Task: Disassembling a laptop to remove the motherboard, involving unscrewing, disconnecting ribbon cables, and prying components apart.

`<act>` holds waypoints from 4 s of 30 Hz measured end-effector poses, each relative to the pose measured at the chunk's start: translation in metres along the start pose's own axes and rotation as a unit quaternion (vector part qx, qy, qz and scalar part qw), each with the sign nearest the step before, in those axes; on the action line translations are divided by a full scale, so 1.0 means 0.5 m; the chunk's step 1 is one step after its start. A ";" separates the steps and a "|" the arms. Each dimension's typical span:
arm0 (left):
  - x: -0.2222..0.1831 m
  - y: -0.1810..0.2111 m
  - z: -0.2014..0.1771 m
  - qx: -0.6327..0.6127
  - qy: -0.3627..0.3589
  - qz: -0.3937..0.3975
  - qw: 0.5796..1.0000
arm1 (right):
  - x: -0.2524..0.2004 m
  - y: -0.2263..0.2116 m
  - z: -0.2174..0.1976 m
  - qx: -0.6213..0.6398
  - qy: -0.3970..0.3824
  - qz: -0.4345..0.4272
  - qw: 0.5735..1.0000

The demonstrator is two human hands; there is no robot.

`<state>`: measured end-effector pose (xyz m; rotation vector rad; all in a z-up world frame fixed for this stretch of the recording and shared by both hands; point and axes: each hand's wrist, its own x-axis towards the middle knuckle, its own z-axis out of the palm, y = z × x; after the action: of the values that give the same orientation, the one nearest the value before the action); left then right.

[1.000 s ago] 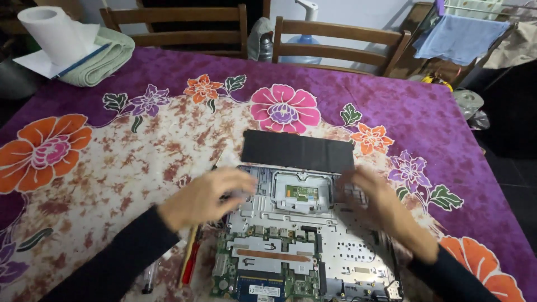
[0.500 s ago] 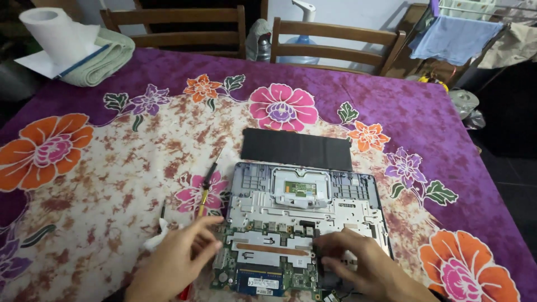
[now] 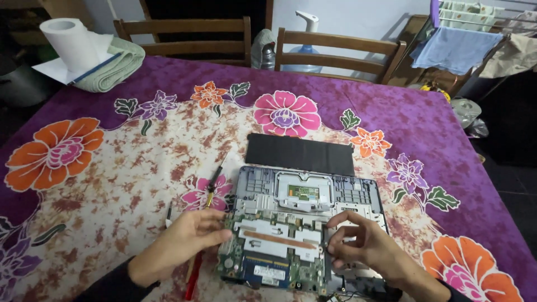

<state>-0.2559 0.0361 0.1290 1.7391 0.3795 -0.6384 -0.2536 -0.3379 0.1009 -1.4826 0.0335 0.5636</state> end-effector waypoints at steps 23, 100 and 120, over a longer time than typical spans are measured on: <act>0.438 0.128 -0.003 -0.110 0.094 0.271 0.952 | 0.318 -0.104 -0.113 -0.028 0.180 -0.143 0.973; -0.076 0.028 0.010 0.421 0.142 0.162 0.881 | 0.078 -0.086 0.102 -0.476 0.017 -0.453 0.754; 0.151 0.081 0.140 0.300 -0.052 0.460 0.834 | 0.055 -0.132 0.081 -0.456 0.144 -0.487 0.731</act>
<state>-0.1884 -0.0476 0.1041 2.1734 -0.8089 -0.1177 -0.2178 -0.2895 0.1570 -2.2242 -0.8578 -0.6421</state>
